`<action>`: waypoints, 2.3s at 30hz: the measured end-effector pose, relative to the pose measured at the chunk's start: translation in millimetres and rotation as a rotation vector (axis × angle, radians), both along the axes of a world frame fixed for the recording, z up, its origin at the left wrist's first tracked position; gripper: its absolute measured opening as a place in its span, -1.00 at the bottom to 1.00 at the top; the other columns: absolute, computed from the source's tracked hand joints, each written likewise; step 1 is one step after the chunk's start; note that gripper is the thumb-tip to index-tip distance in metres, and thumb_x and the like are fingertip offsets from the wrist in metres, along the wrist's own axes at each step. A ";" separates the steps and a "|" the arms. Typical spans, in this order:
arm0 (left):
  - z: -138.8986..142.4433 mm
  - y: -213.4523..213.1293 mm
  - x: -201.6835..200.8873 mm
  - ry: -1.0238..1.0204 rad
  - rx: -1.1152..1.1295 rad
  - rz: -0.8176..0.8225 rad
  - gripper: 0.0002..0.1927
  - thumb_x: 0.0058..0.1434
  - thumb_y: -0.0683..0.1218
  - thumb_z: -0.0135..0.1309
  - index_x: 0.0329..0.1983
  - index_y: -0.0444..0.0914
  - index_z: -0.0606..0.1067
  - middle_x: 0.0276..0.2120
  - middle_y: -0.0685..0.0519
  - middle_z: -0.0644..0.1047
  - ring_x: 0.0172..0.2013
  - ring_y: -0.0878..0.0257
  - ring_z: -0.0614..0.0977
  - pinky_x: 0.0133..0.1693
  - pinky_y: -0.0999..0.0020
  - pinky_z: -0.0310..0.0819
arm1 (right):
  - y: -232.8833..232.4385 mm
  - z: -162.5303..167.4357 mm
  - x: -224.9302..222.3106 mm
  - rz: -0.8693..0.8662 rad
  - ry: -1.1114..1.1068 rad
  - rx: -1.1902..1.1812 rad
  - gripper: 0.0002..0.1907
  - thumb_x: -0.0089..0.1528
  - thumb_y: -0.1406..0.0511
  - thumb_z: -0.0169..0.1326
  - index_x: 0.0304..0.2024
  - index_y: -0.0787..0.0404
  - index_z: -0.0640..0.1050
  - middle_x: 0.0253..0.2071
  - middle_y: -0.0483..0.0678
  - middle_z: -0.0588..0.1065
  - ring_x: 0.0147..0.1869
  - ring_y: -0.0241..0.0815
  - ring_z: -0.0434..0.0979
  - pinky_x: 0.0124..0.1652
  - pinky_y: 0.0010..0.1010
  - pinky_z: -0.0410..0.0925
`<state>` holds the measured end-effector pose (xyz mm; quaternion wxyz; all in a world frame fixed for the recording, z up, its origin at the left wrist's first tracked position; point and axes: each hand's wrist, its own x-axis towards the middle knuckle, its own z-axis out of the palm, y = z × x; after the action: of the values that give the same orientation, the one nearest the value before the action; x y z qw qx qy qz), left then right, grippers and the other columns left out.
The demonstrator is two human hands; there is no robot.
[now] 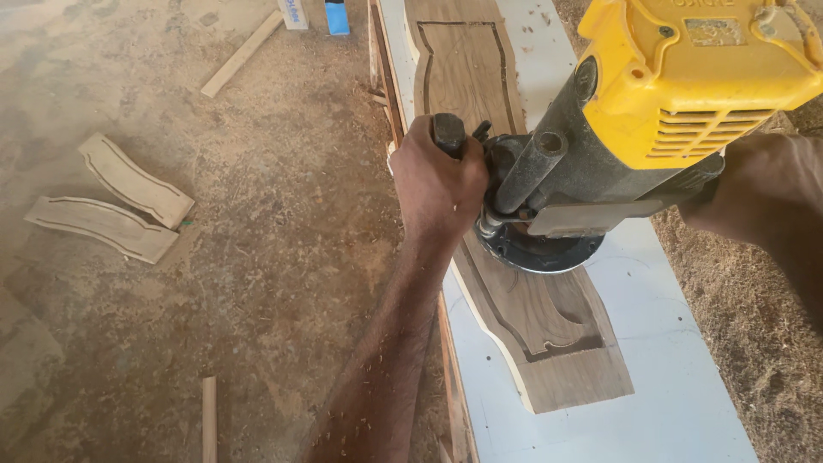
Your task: The person uses a handheld electric router to carve a decorative pattern into a flat wooden board. They guide the tool along a pre-drawn outline, removing material to create a recessed design.
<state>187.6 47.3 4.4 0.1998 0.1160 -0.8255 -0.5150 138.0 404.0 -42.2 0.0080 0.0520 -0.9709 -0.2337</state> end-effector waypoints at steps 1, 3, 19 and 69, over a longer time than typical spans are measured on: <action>-0.7 -0.3 -0.3 0.012 -0.002 0.001 -0.83 0.09 -0.14 0.10 -0.35 -0.37 0.49 -0.50 -0.14 0.61 -0.43 0.02 0.70 -0.30 0.11 0.57 | 1.1 -1.2 -1.5 -0.021 -0.018 -0.013 -0.59 0.05 -0.07 0.33 -0.54 0.11 0.67 -0.57 -0.15 0.49 -0.69 -0.37 0.42 -0.60 -0.52 0.31; -1.8 -1.0 -1.9 0.040 0.003 -0.005 -0.83 0.10 -0.14 0.10 -0.34 -0.37 0.50 -0.50 -0.12 0.61 -0.44 0.05 0.70 -0.30 0.14 0.58 | 2.0 -3.8 -5.8 -0.037 -0.023 0.012 -0.59 0.04 -0.06 0.33 -0.51 0.10 0.63 -0.57 -0.15 0.46 -0.70 -0.38 0.38 -0.62 -0.52 0.29; -5.0 -11.1 -16.3 -0.008 -0.005 -0.018 -0.85 0.12 -0.13 0.09 -0.36 -0.34 0.50 -0.54 -0.05 0.60 -0.52 0.16 0.66 -0.37 0.18 0.58 | -15.0 5.7 -19.2 -0.019 -0.060 0.008 -0.64 0.15 -0.01 0.22 -0.42 0.12 0.55 -0.57 -0.17 0.39 -0.70 -0.38 0.30 -0.62 -0.51 0.25; 0.8 -14.1 -43.1 0.074 0.005 -0.146 -0.81 0.05 -0.15 0.08 -0.35 -0.40 0.52 -0.49 -0.16 0.60 -0.45 0.04 0.65 -0.31 0.15 0.52 | -52.2 40.4 23.6 -0.207 -0.139 -0.247 -0.81 0.26 0.14 0.05 -0.15 0.06 0.51 -0.49 -0.14 0.47 -0.59 -0.31 0.42 -0.59 -0.42 0.34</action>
<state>144.5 33.2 5.2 0.1917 0.0370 -0.8225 -0.5343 161.6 351.7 -1.8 -0.0770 -0.0335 -0.9906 -0.1081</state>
